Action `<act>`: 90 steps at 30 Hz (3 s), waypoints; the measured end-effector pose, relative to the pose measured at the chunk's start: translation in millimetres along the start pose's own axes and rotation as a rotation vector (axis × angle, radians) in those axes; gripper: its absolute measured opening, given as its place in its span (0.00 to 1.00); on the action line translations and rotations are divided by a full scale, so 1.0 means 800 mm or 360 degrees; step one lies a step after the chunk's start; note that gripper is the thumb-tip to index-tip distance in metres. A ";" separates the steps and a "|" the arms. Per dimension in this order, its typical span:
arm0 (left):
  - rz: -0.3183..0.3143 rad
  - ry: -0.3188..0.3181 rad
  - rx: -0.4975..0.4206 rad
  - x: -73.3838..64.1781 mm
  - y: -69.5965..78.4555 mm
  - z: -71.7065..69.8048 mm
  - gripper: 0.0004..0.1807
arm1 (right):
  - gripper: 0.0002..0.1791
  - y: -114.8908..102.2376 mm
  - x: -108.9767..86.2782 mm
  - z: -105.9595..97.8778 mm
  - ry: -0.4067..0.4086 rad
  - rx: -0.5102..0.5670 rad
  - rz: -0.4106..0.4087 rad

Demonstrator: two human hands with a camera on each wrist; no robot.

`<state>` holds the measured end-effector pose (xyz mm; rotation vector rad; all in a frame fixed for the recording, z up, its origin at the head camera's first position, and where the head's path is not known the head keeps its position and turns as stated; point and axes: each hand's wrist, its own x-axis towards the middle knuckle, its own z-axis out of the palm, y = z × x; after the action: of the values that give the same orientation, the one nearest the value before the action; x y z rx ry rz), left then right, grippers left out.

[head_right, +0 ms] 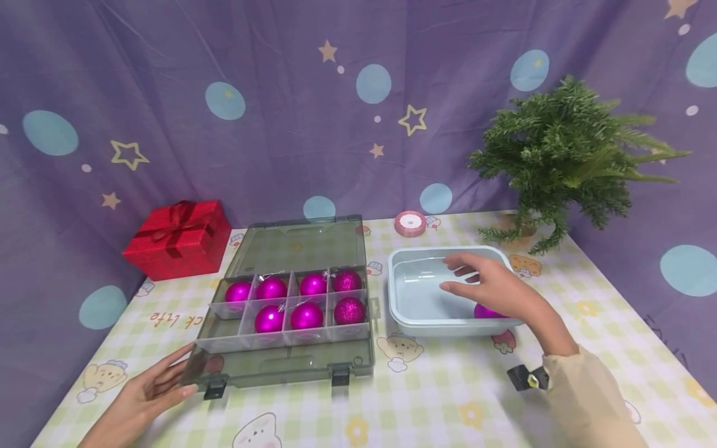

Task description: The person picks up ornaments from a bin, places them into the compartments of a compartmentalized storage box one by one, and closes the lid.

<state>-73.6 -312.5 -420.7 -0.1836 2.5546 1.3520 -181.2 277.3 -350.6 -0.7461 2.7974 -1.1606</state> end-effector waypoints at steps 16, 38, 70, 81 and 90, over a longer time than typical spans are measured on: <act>0.0003 0.0002 -0.0011 -0.002 0.001 0.001 0.47 | 0.29 0.011 -0.025 -0.020 -0.0101 -0.0159 0.0158; -0.0045 0.0002 -0.0053 -0.001 0.002 0.001 0.48 | 0.31 0.028 -0.009 -0.008 -0.0419 -0.0121 0.0333; -0.0012 0.0012 -0.0099 -0.004 -0.001 0.003 0.46 | 0.18 -0.034 0.049 0.023 -0.0011 0.0095 -0.0092; 0.0050 0.0028 -0.0116 -0.005 0.000 0.005 0.45 | 0.17 -0.061 0.079 0.043 -0.0032 0.0260 -0.0232; 0.0066 0.0029 -0.0125 -0.005 0.001 0.005 0.44 | 0.20 -0.079 0.100 0.065 -0.0057 0.0285 -0.0292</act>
<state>-68.9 -308.7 -421.5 -0.1590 2.5353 1.4739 -215.3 169.3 -332.6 -1.0114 2.5961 -1.3881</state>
